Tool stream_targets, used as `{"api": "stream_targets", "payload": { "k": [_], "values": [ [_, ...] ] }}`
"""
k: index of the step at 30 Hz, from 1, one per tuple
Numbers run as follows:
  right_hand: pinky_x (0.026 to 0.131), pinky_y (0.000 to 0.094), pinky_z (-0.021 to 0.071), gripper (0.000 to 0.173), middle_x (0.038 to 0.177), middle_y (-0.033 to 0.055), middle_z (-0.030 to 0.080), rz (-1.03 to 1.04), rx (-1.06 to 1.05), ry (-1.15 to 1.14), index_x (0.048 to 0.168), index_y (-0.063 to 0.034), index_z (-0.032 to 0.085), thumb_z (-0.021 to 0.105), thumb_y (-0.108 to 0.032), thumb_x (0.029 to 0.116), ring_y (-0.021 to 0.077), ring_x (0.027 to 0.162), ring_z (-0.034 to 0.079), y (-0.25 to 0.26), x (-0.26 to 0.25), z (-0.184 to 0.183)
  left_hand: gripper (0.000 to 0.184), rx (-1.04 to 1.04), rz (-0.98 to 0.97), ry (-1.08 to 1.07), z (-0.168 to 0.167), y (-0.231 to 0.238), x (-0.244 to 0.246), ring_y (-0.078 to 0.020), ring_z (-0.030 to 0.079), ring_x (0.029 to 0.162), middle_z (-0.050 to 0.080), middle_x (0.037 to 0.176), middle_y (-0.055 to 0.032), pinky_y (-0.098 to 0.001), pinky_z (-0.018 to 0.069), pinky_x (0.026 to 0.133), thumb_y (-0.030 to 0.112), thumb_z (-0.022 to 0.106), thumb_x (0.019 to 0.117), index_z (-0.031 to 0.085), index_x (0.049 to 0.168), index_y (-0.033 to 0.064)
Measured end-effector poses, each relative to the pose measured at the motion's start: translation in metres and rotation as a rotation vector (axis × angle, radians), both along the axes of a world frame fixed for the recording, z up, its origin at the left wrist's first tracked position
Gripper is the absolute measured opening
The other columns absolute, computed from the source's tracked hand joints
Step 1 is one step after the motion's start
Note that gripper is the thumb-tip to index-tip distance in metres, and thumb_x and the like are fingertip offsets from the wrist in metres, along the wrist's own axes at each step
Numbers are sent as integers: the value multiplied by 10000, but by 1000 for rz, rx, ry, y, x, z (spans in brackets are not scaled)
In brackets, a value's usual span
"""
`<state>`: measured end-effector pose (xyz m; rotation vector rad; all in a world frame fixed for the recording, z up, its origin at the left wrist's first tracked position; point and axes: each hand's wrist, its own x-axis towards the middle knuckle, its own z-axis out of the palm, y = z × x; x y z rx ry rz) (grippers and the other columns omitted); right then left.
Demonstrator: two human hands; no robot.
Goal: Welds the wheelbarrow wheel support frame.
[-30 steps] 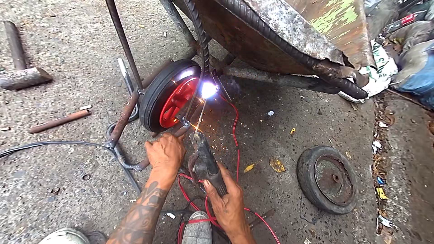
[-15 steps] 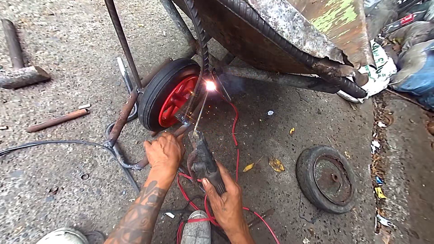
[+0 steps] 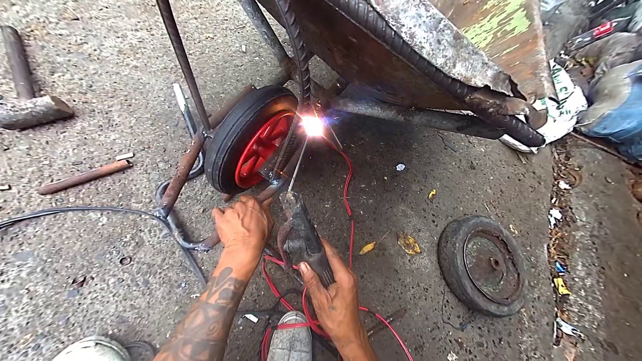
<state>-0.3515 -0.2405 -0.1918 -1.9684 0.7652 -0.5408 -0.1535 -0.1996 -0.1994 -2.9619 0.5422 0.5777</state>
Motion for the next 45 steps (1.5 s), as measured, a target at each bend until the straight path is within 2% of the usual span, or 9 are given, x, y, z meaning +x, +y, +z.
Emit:
{"api": "stream_targets", "payload": {
  "k": [5,10,17,21,26,32,37,45],
  "values": [
    [889,296,612,544,1222,84,720,9,-3,-20,1391,-10,612,684,-341,966,97,1048,710,-1,1,0,553,-2,-8,-2,0,0,0,-440,688,1003,700,987,-260,-592,468,943,447,392,1086,613,1098,-59],
    [917,280,604,542,1203,116,721,26,-17,-117,1361,49,610,693,-309,963,104,1055,707,-1,-1,2,482,-14,-15,6,4,1,-1,-457,685,997,693,991,-281,-607,470,933,374,425,1080,605,1119,-72],
    [917,278,604,537,1207,100,722,13,14,-90,1372,25,611,696,-311,963,97,1056,707,-2,-2,2,520,-4,-17,6,1,1,0,-452,686,1004,701,991,-264,-602,468,950,430,429,1074,615,1095,-55],
    [900,280,609,547,1217,84,721,6,19,-53,1388,2,608,694,-329,962,87,1044,709,-2,-1,1,508,-18,-19,-15,-1,1,0,-454,687,993,700,990,-268,-606,469,937,409,414,1077,620,1085,-55],
    [917,277,602,545,1223,97,719,9,12,-52,1378,16,611,692,-326,962,95,1060,706,-2,-1,0,557,8,-1,1,-1,0,0,-442,687,1020,701,1006,-268,-597,464,961,440,387,1082,617,1118,-67],
    [916,271,600,548,1216,103,720,8,11,-51,1384,17,605,691,-326,965,95,1055,707,-2,-1,1,460,-4,-7,9,-2,0,0,-430,681,1033,700,1050,-260,-608,457,965,352,427,1064,638,1149,-48],
    [916,293,603,546,1234,85,716,0,24,-27,1386,-2,613,691,-333,959,94,1065,704,-2,0,1,468,-36,3,2,-2,1,0,-455,678,1025,696,1036,-277,-620,454,964,357,429,1077,625,1136,-64],
    [903,297,609,544,1220,81,722,-2,30,-27,1384,-3,615,686,-341,964,98,1053,709,-2,0,0,456,-27,1,17,0,1,-1,-439,676,1039,698,1065,-263,-615,454,974,353,427,1077,651,1138,-40]
  ]
}}
